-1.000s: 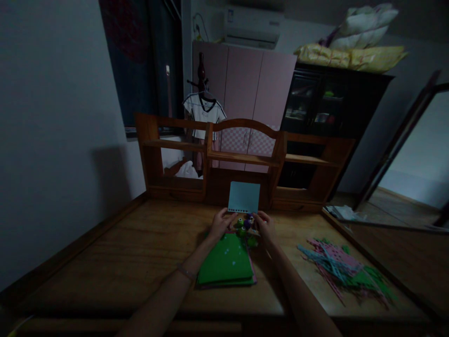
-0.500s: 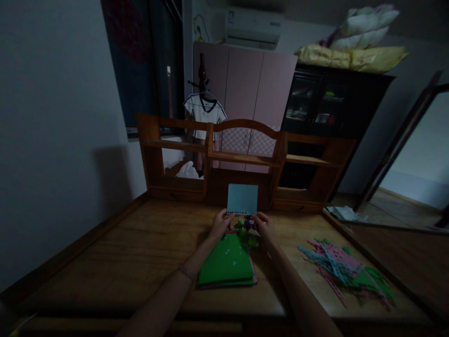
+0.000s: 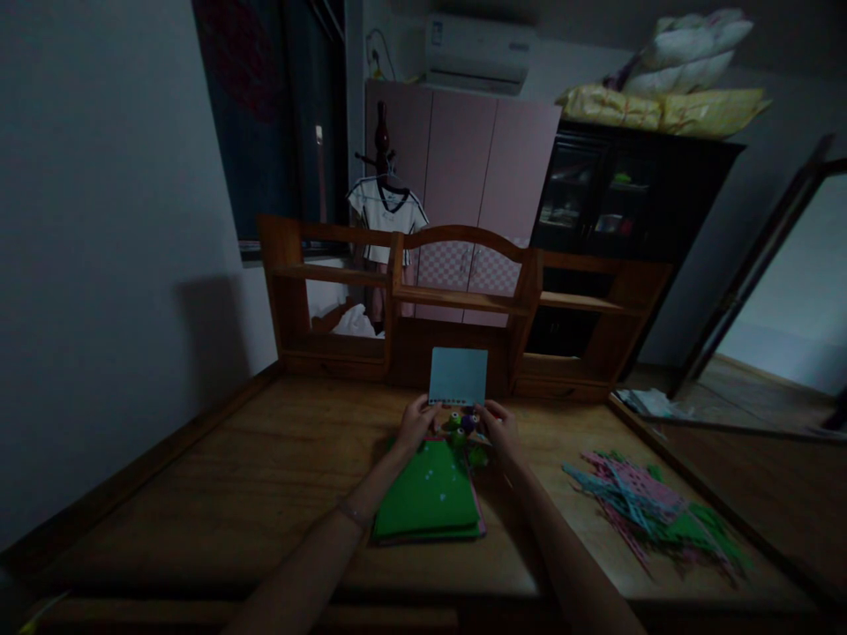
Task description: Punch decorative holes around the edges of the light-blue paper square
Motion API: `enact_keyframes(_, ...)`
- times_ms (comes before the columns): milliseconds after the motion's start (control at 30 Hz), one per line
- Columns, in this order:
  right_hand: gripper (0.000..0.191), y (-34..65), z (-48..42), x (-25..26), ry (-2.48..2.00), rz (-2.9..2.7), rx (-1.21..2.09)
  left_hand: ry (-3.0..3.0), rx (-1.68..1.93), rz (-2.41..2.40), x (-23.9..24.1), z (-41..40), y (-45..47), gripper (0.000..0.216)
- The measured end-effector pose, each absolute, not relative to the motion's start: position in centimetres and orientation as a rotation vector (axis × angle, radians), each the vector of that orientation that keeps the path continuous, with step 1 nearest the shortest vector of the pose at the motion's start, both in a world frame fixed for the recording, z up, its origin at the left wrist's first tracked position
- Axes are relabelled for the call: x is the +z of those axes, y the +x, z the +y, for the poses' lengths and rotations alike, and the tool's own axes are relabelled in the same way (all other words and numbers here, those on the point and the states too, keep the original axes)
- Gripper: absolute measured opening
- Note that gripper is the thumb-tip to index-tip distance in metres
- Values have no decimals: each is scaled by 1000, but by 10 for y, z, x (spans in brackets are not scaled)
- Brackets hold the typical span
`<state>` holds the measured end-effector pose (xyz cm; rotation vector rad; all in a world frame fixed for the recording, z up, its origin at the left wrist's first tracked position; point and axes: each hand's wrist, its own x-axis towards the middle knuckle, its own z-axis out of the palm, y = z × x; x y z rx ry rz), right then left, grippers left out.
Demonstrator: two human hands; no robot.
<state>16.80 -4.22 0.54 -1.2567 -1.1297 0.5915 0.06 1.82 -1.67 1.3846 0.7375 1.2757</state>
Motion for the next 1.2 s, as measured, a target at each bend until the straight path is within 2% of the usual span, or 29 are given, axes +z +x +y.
enact_keyframes(800, 39, 178, -31, -11, -1217, -1165, 616, 1408, 1292, 695, -22, 23, -2, 24)
enact_keyframes(1200, 37, 172, -39, -2, -1212, -1178, 584, 1376, 1319, 673, -21, 23, -2, 23)
